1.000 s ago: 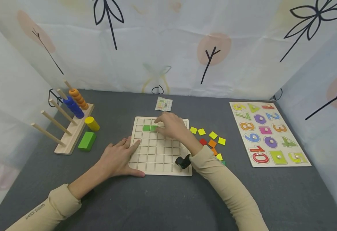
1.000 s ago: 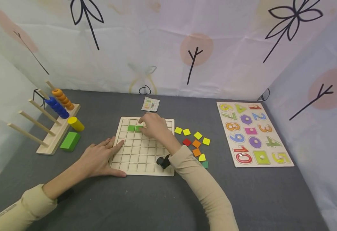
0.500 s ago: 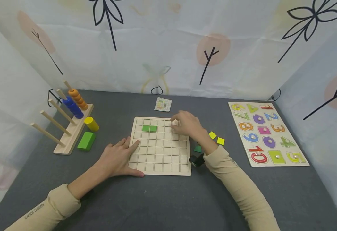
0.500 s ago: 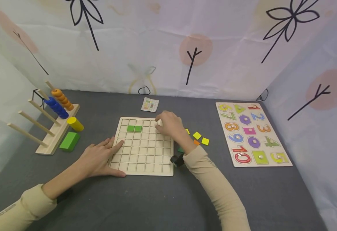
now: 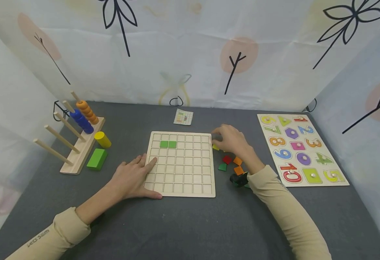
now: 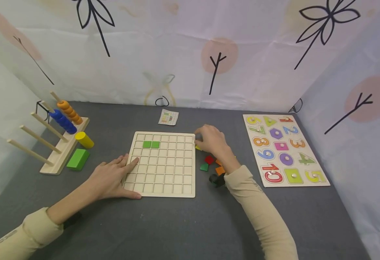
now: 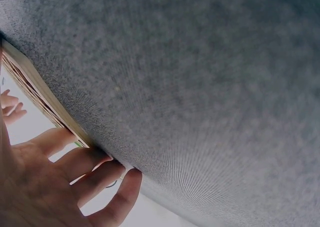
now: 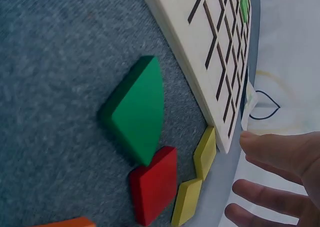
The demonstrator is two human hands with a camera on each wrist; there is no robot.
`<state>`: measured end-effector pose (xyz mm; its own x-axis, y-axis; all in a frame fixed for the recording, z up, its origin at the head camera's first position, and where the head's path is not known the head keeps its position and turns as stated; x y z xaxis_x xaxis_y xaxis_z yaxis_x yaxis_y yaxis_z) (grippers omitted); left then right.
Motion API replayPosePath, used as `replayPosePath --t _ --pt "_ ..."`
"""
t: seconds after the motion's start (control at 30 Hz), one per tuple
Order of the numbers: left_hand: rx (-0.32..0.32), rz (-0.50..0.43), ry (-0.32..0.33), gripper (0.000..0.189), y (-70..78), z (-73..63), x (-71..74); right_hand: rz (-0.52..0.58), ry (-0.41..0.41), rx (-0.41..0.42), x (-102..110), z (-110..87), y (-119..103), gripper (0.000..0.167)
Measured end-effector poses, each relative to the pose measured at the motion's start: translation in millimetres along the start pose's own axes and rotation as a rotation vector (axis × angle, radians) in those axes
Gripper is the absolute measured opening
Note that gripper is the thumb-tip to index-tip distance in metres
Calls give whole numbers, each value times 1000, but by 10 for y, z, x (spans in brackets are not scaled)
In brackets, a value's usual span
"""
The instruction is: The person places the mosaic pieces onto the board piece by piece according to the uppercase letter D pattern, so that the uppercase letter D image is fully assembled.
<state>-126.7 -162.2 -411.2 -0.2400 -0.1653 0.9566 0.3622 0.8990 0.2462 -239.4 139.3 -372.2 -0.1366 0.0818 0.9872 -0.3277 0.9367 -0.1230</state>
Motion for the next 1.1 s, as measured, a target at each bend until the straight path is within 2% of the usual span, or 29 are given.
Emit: replayPosePath --t 0.4,0.83,1.1 --pt "-5 13 5 125 -4 -2 0 33 -76 -13 -63 -100 62 42" --pt "-5 -1 -1 125 7 -12 8 43 -66 32 -132 -114 30 39" --pt "-1 -6 -8 125 5 -9 8 53 -54 31 -159 -111 33 36"
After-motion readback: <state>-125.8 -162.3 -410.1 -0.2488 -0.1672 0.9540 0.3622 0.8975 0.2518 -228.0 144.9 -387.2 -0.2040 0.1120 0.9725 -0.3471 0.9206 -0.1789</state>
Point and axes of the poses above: each hand's wrist, its own z-axis towards the middle knuckle, its own x-axis out of the back of the hand, y = z × x, the point moved 4 cm from there along z, towards the middle knuckle, and after that the axes turned 12 degrees about -z, right-handed, at the moved point
